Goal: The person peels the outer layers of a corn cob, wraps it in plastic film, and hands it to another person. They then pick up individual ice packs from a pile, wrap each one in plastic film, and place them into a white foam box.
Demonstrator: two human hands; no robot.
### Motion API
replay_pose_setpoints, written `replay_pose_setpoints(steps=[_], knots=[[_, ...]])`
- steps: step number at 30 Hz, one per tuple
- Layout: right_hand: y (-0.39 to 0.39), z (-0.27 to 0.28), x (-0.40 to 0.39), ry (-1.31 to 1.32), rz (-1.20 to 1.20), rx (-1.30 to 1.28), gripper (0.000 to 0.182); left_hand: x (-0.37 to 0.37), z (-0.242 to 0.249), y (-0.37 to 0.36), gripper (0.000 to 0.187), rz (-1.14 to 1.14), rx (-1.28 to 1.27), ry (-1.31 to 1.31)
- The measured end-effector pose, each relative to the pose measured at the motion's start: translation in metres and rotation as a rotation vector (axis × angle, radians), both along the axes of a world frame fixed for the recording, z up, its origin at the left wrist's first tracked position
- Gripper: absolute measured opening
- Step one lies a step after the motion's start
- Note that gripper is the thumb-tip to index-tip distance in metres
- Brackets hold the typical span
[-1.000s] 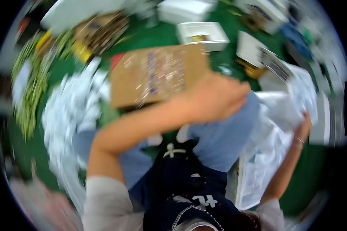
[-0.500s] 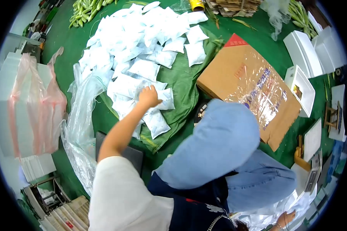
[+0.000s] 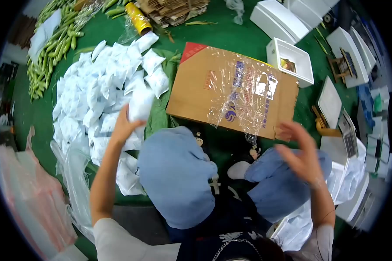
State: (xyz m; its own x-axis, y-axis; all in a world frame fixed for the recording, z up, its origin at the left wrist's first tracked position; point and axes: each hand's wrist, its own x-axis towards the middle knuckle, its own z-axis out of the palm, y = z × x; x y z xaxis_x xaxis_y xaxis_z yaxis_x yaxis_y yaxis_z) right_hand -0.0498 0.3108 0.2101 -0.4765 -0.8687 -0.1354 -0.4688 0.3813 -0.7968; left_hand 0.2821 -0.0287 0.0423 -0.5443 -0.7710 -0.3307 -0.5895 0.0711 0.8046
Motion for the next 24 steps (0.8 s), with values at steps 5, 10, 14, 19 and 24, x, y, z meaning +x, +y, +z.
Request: replay_pose_setpoints(steps=[5, 10, 14, 19, 24], knots=[[-0.124, -0.062, 0.031, -0.231, 0.221, -0.422, 0.111, -0.156, 0.138, 0.034, 0.060, -0.590, 0.376, 0.418], [-0.125, -0.071, -0.010, -0.959, -0.193, -0.700, 0.083, -0.241, 0.081, 0.060, 0.061, -0.761, -0.565, 0.481], [-0.118, -0.130, -0.065, 0.092, -0.224, -0.447, 0.100, -0.221, -0.001, 0.074, 0.059, -0.526, -0.244, -0.228], [-0.102, -0.195, -0.058, 0.390, -0.159, -0.034, 0.113, -0.205, -0.035, 0.128, 0.056, -0.523, -0.487, -0.557], [-0.078, -0.224, -0.038, 0.390, -0.183, -0.067, 0.112, -0.184, -0.049, 0.097, 0.024, -0.291, 0.336, -0.210]])
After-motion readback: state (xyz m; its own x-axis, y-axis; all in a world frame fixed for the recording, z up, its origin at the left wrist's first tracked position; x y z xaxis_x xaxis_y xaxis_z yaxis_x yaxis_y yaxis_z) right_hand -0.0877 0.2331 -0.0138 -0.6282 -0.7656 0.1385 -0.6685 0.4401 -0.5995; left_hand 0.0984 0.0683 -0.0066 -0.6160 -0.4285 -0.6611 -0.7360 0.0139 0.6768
